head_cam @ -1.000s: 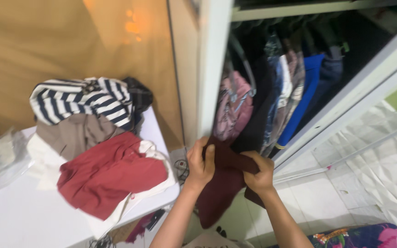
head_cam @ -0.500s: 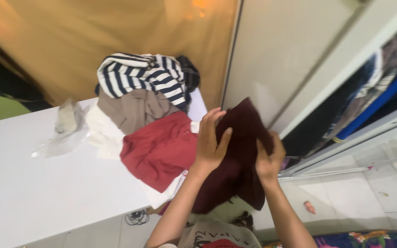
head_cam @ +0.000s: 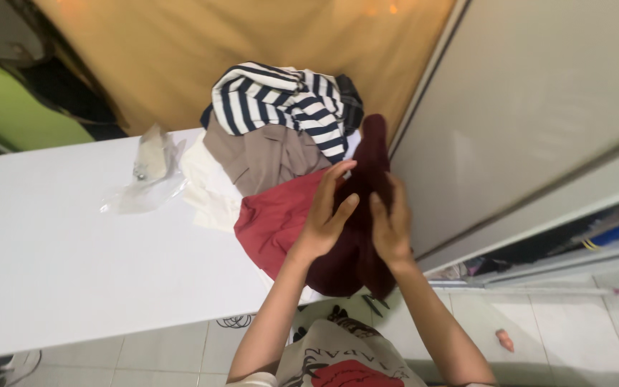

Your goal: The person takes various folded clothes and one plastic bag from a shelf inside a wardrobe and places them onto a white table.

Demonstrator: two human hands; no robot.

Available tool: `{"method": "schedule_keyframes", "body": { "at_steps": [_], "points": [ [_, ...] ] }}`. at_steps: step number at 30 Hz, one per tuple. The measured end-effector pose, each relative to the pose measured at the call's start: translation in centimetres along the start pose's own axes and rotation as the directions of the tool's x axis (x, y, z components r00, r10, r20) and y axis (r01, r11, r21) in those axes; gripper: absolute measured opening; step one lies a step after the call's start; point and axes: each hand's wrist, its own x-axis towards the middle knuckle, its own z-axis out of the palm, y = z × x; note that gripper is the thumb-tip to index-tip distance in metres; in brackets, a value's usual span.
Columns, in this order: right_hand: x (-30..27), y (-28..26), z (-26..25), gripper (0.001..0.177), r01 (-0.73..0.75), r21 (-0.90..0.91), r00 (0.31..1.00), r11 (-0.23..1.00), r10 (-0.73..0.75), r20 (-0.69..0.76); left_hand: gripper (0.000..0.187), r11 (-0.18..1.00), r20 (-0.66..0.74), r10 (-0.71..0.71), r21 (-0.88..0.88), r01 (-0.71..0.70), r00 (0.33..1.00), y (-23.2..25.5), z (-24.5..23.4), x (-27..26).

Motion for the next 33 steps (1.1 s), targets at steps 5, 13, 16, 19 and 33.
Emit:
{"method": "schedule_keyframes", "body": {
  "at_steps": [5, 13, 16, 19, 33],
  "points": [
    [1.1, 4.0, 5.5, 0.073, -0.052, 0.197, 0.829, 0.979, -0.067, 0.555, 0.071, 0.897, -0.15, -0.286, 0.306, 0.32, 0.946, -3.9, -3.2, 0.1],
    [0.0, 13.6, 11.0, 0.067, 0.282, -0.416, 0.589, 0.864, 0.187, 0.786, 0.063, 0.495, -0.306, -0.468, 0.687, 0.532, 0.829, -16.0, -5.4, -4.7],
    [-0.7, 14.1, 11.9, 0.082, 0.406, -0.464, 0.607, 0.787, 0.146, 0.781, 0.055, 0.378, -0.309, -0.469, 0.776, 0.504, 0.827, -18.8, -4.9, -7.8],
    [-1.8, 13.4, 12.8, 0.089, 0.47, -0.511, 0.61, 0.72, 0.154, 0.778, 0.057, 0.437, -0.292, -0.441, 0.756, 0.487, 0.849, -20.7, -5.8, -10.1],
    [-4.3, 11.2, 13.2, 0.083, 0.254, -0.594, 0.91, 0.763, 0.02, 0.415, 0.066, 0.481, -0.164, -0.356, 0.812, 0.33, 0.92, -19.7, -7.8, -11.5]
  ]
}}
